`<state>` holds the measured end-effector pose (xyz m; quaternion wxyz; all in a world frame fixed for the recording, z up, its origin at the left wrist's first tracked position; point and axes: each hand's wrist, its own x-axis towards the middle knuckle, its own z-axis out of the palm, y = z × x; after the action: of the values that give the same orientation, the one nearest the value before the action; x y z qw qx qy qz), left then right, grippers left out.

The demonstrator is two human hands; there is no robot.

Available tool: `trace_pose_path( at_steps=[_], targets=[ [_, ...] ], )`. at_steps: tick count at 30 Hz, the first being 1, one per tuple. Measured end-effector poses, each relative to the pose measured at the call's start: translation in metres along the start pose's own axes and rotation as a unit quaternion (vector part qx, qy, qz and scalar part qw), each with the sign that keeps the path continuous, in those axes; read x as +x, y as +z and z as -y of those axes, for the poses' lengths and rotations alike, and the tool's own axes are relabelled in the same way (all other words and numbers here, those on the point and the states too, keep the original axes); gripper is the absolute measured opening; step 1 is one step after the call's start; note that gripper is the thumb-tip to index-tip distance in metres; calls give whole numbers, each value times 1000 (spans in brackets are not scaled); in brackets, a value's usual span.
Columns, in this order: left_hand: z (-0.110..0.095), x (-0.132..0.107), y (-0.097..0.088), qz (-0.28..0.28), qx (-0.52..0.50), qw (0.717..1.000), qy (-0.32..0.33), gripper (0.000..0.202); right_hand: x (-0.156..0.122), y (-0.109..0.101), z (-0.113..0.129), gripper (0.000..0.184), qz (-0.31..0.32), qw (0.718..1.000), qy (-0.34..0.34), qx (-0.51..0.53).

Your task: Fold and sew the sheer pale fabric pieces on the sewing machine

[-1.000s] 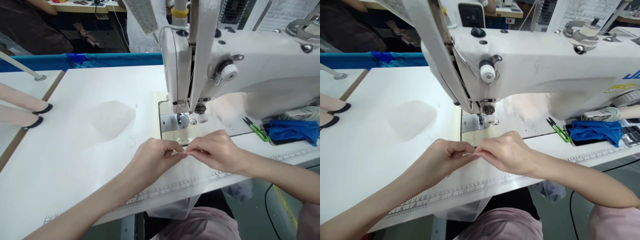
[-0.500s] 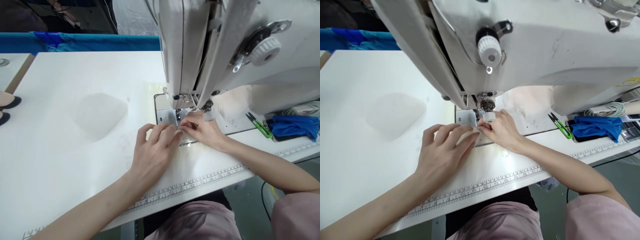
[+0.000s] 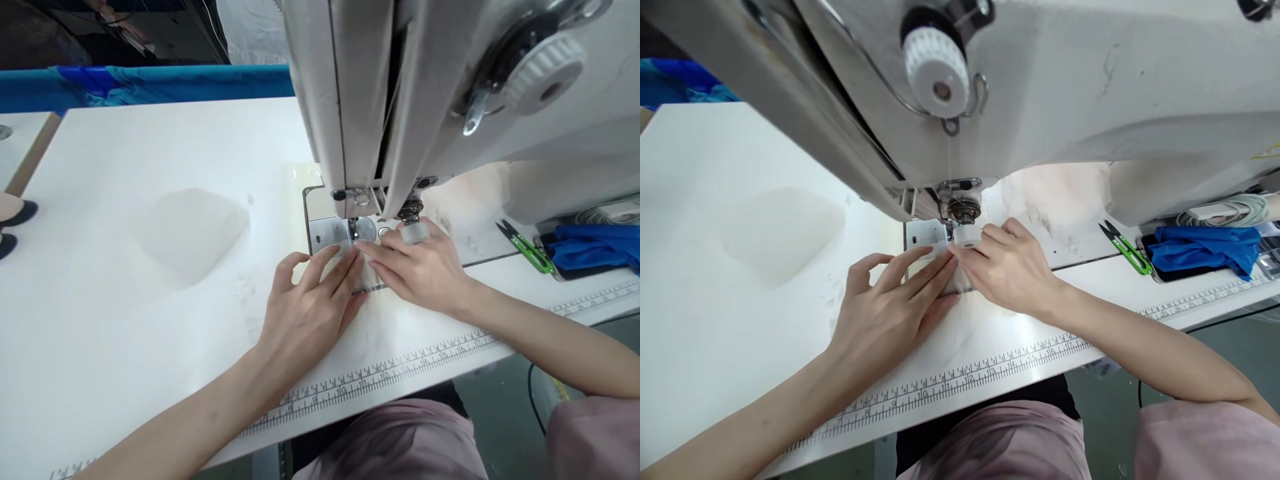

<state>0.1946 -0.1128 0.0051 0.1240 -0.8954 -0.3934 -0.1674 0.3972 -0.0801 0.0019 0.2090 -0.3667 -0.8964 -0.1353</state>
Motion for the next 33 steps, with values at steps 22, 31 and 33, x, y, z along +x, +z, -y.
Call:
trace_pose_path(
  at_steps=[22,31,33],
  targets=[
    [-1,4,1,20,-13,999,-24,33,0,6,0,30,77,996,-7,-42],
    [-1,4,2,15,-8,999,-27,32,-3,8,2,26,32,996,-39,-76],
    [0,4,3,13,-10,999,-29,33,-3,8,2,26,45,996,-33,-70]
  ],
)
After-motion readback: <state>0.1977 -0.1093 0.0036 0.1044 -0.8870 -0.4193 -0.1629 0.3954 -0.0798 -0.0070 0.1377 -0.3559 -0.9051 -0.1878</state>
